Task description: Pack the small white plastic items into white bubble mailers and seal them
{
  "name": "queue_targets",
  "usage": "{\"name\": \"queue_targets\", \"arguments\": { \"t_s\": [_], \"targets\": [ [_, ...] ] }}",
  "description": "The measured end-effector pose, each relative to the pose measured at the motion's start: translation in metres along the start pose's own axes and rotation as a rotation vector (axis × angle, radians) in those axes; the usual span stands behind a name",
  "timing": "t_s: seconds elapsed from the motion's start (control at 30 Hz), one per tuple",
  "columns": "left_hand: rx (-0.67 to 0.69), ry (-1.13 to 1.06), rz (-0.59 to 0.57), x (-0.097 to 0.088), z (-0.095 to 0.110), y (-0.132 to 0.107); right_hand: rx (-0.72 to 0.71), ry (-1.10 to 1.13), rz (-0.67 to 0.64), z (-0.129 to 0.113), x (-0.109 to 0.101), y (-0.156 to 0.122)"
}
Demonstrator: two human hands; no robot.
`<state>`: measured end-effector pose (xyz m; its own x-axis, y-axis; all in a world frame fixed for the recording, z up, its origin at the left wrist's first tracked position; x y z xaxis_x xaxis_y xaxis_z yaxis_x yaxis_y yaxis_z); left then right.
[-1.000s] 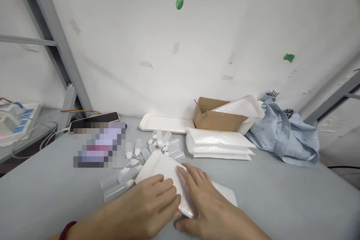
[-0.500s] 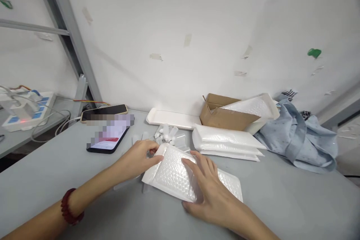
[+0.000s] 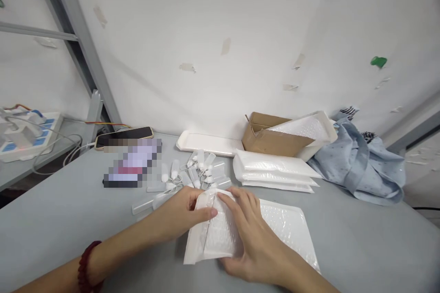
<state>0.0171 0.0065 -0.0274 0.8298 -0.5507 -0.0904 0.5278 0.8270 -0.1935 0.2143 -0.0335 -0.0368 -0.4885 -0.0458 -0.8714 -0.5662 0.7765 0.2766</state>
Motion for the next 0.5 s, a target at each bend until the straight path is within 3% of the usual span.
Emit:
{"name": "queue_targets", "arguments": {
  "t_s": [0.23,0.5],
  "targets": [
    [-0.071,0.091,0.041,0.0013,0.0014,-0.0002,-0.061,-0.011,0.089,0.0008,-0.0001,-0.0011],
    [0.020,0.406,0.140,0.0074,0.0036,-0.0032,-0.248,0.002,0.194,-0.0003,0.0010,-0.0022]
  ]
}}
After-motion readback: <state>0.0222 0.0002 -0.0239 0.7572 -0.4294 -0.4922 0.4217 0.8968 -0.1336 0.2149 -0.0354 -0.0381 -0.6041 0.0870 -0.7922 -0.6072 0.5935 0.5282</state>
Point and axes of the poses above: each hand's wrist, its own y-axis towards the middle knuckle, its own x-axis out of the palm, z = x × y, the point moved 1 cm from there along y, towards the middle knuckle, and after that the axes turned 6 degrees about z, right-handed, at the moved point
